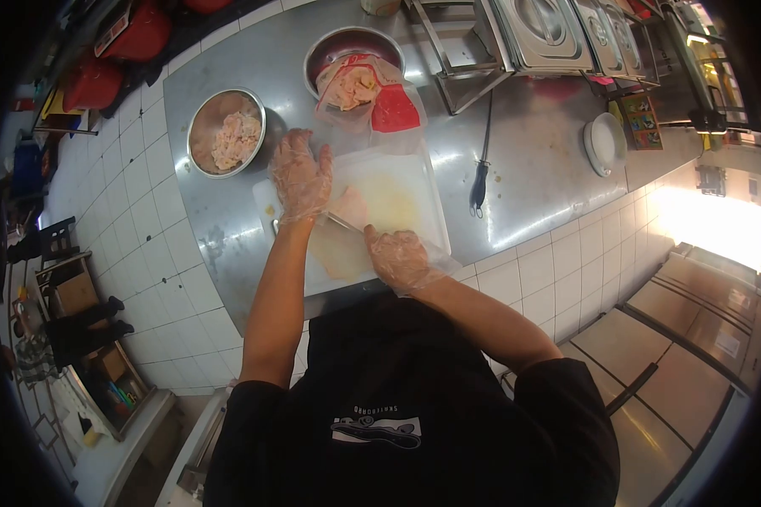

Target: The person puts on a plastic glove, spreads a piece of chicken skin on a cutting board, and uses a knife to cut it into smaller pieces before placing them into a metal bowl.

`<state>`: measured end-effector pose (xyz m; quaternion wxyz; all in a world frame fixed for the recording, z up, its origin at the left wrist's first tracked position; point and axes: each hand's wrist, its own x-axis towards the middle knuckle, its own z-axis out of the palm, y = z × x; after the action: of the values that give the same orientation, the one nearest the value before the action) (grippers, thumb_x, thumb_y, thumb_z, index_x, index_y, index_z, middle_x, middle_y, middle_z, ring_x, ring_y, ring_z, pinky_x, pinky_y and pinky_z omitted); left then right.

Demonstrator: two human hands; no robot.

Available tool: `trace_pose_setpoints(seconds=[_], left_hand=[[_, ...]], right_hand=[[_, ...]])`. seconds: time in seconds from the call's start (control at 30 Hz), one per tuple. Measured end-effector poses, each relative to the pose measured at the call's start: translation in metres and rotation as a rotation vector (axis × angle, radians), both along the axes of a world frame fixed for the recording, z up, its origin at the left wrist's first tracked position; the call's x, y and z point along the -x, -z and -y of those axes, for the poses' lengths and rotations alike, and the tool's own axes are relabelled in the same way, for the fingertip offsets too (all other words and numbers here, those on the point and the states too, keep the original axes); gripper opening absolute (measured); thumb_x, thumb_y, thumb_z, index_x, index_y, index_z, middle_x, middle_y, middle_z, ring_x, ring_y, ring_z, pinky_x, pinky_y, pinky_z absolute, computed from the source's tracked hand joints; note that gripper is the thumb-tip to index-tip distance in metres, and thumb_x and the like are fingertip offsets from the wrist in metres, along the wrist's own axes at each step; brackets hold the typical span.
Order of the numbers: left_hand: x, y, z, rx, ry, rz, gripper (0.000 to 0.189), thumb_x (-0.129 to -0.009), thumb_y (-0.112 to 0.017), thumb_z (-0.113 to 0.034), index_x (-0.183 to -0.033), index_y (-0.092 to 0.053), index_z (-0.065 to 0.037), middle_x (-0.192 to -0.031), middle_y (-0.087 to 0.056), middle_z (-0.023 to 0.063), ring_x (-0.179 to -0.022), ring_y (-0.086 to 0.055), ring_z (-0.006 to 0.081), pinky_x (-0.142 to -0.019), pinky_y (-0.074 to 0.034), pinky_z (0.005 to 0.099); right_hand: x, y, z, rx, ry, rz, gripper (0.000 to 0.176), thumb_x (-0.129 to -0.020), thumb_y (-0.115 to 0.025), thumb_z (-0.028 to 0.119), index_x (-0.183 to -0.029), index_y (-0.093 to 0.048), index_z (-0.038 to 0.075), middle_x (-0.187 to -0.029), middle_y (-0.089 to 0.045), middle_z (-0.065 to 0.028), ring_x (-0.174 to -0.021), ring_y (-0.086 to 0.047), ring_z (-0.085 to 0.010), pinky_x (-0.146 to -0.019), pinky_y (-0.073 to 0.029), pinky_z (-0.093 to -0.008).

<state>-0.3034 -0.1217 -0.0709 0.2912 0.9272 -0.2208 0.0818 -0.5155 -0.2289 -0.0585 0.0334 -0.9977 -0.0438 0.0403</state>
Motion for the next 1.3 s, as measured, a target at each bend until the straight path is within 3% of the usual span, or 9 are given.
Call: trace_pose_setpoints(seconds=[0.2, 0.4, 0.9, 1.1, 1.3], left_hand=[[0.001, 0.004, 0.0, -0.03, -0.096, -0.046, 0.035, -0.091, -0.07, -0.024, -0.121, -0.065, -0.006, -0.121, -0.064, 0.0145, -0.119, -0.06, 0.035, -0.103, -0.046, 0.0503], [-0.005, 0.01, -0.004, -0.015, -0.1, -0.007, 0.033, -0.089, -0.073, -0.021, -0.118, -0.07, -0.006, -0.114, -0.068, 0.0164, -0.111, -0.065, 0.0378, -0.098, -0.05, 0.0502], [-0.008, 0.014, -0.007, -0.053, -0.1, -0.001, 0.033, -0.088, -0.074, -0.022, -0.118, -0.07, -0.008, -0.115, -0.068, 0.0166, -0.111, -0.065, 0.038, -0.095, -0.051, 0.0514], [-0.001, 0.006, -0.005, -0.135, -0.128, -0.036, 0.035, -0.089, -0.07, -0.021, -0.122, -0.068, -0.009, -0.124, -0.063, 0.0115, -0.121, -0.06, 0.0327, -0.1, -0.046, 0.0518], [0.002, 0.003, -0.001, -0.156, -0.146, -0.014, 0.038, -0.091, -0.071, -0.027, -0.124, -0.068, -0.011, -0.124, -0.064, 0.0128, -0.121, -0.059, 0.0338, -0.101, -0.045, 0.053]], right_hand=[[-0.005, -0.006, 0.004, -0.026, -0.028, -0.09, 0.02, -0.088, -0.065, 0.014, -0.106, -0.059, 0.007, -0.068, -0.069, -0.0086, -0.064, -0.071, -0.0269, -0.057, -0.053, -0.0413], [-0.007, -0.004, 0.007, -0.045, -0.049, -0.102, 0.021, -0.088, -0.065, 0.015, -0.107, -0.059, 0.006, -0.069, -0.07, -0.0094, -0.064, -0.072, -0.0275, -0.057, -0.053, -0.0405], [-0.015, -0.018, 0.018, -0.135, -0.079, -0.116, 0.025, -0.089, -0.063, 0.013, -0.111, -0.058, 0.002, -0.072, -0.071, -0.0131, -0.065, -0.072, -0.0346, -0.06, -0.055, -0.0461], [-0.012, -0.012, 0.022, -0.213, -0.09, -0.097, 0.025, -0.089, -0.062, 0.012, -0.111, -0.057, 0.001, -0.069, -0.07, -0.0157, -0.064, -0.072, -0.0352, -0.061, -0.054, -0.0478], [-0.009, 0.001, 0.018, -0.152, -0.072, -0.085, 0.025, -0.09, -0.061, 0.011, -0.112, -0.058, 0.0, -0.071, -0.071, -0.0165, -0.065, -0.072, -0.0351, -0.061, -0.054, -0.0483]])
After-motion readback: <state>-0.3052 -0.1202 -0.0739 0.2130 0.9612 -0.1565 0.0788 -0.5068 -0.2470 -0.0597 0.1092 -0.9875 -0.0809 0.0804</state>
